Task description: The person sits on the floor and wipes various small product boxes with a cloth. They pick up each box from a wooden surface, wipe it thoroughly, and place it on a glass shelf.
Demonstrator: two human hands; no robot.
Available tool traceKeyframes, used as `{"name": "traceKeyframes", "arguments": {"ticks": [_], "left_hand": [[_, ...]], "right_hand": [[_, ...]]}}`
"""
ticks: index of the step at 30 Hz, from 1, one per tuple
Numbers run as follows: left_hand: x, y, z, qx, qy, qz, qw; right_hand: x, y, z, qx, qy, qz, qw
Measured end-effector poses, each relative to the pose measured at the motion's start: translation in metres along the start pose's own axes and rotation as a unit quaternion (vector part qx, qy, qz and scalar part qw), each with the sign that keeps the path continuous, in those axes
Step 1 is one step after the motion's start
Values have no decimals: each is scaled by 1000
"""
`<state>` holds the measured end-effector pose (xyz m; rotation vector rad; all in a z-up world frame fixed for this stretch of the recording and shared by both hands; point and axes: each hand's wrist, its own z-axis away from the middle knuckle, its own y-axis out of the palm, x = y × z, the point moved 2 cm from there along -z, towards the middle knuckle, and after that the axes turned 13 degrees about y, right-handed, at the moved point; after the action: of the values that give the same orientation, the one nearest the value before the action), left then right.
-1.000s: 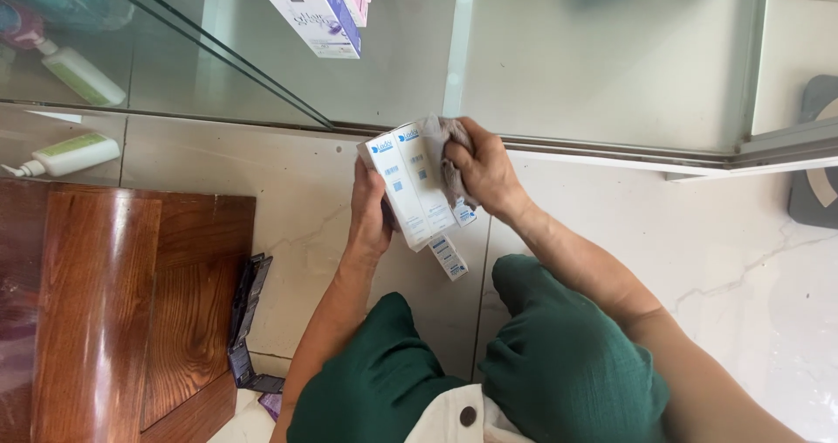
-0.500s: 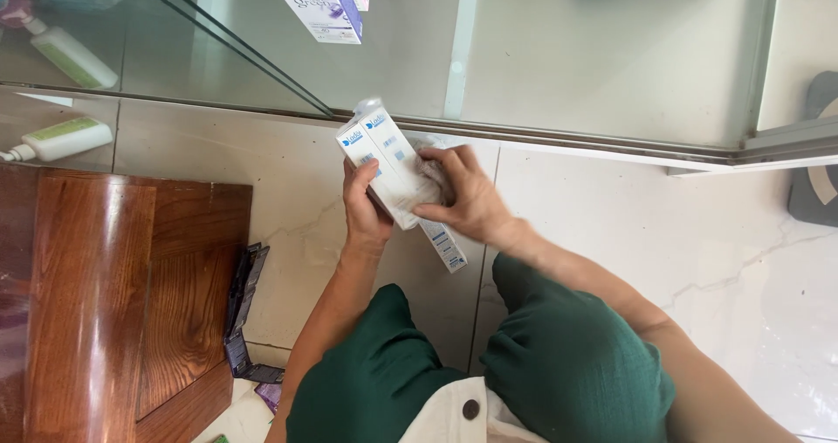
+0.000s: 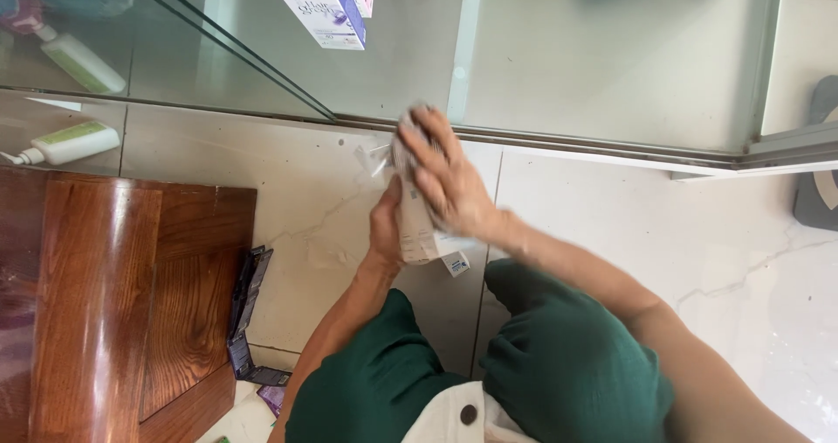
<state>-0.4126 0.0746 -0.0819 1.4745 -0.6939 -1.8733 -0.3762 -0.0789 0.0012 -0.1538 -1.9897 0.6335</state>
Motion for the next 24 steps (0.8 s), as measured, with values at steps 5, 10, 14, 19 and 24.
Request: {"name": "traceKeyframes", "arguments": {"ticks": [5,10,14,19,24], "left_hand": [[1,-11,-2,23,12,-55,998],[-17,-9,-12,-15,34,12,999],[-7,-11,-7,22,3,-48,999],[-17,-9,0,32,-57,-241,968],[8,-69,-3,109,-5,-200,974]], "right_hand": [[-39,6,-28,48,217,-89,971],[8,14,23,-15,62,-9,998],[4,7,13,-6,53,-36,998],[-19,-25,-54,143,190,-61,969],[-43,-13,-47,315,94,-328,886]]}}
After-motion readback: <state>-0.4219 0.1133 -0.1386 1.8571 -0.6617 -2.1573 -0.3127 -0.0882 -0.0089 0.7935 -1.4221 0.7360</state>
